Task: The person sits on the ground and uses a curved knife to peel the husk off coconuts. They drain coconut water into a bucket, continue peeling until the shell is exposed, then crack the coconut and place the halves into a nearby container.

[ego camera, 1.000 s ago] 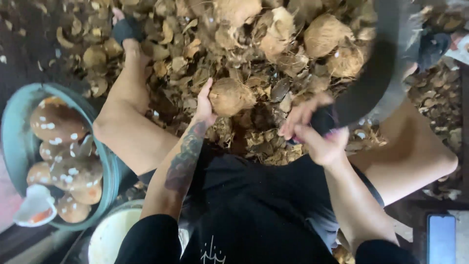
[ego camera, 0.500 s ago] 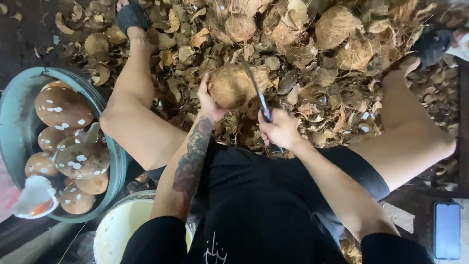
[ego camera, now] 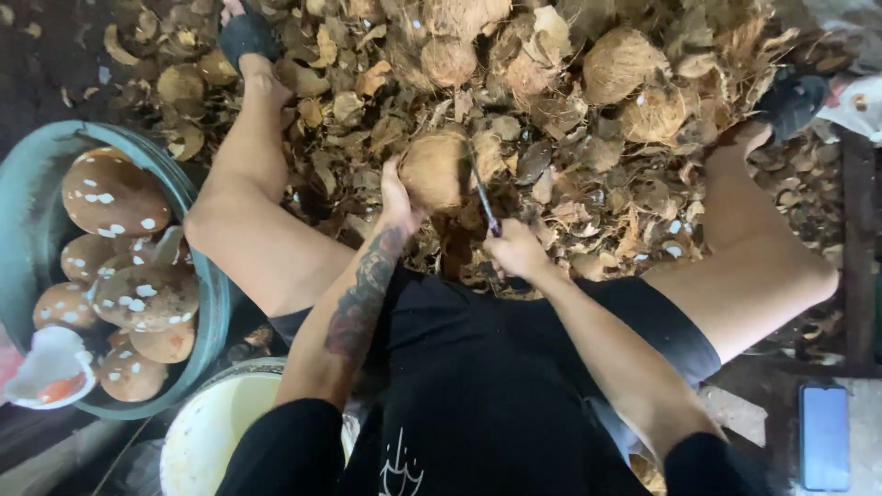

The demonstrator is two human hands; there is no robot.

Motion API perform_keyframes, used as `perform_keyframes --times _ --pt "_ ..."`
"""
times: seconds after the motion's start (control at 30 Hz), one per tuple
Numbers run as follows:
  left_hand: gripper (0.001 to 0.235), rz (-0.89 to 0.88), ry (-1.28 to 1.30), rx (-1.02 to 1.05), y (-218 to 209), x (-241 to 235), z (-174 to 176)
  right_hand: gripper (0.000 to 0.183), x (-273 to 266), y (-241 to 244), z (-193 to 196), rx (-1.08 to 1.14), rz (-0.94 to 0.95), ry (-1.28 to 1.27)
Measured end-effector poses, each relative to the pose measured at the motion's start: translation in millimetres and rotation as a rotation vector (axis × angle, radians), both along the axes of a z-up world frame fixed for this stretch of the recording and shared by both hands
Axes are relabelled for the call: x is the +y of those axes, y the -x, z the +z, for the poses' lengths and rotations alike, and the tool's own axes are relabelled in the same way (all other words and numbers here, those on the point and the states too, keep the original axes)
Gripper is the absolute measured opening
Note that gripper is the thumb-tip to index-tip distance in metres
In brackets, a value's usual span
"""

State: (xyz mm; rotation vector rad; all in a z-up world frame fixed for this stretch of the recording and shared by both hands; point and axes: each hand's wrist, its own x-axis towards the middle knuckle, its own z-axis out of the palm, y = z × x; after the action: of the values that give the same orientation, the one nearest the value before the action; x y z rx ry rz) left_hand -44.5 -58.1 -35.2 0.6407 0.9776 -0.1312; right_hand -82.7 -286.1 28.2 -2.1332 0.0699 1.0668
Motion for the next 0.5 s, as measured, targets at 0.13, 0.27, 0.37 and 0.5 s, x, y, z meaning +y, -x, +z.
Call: perform_keyframes --times 0.13,0.27,0.37,0.5 --pt "0.064 0.064 0.188 -0.067 8.7 -2.3 31.5 0.025 15.3 -2.4 132.1 -0.036 -0.239 -0.43" --pt "0.053 0.114 -0.022 -0.091 1.6 3.1 -21.4 0.013 -0.5 -12.9 189.0 -0.773 0.029 -1.079" --pt "0.047 0.165 -0.021 -0.03 5.6 -2.4 -64.2 0.023 -1.1 -12.3 199.4 -1.127 0.035 -1.082" --pt "0.051 0.242 0.058 -0.03 4.7 -5.3 -37.2 0.012 -8.7 -2.7 -41.6 -0.963 -0.046 -0.908"
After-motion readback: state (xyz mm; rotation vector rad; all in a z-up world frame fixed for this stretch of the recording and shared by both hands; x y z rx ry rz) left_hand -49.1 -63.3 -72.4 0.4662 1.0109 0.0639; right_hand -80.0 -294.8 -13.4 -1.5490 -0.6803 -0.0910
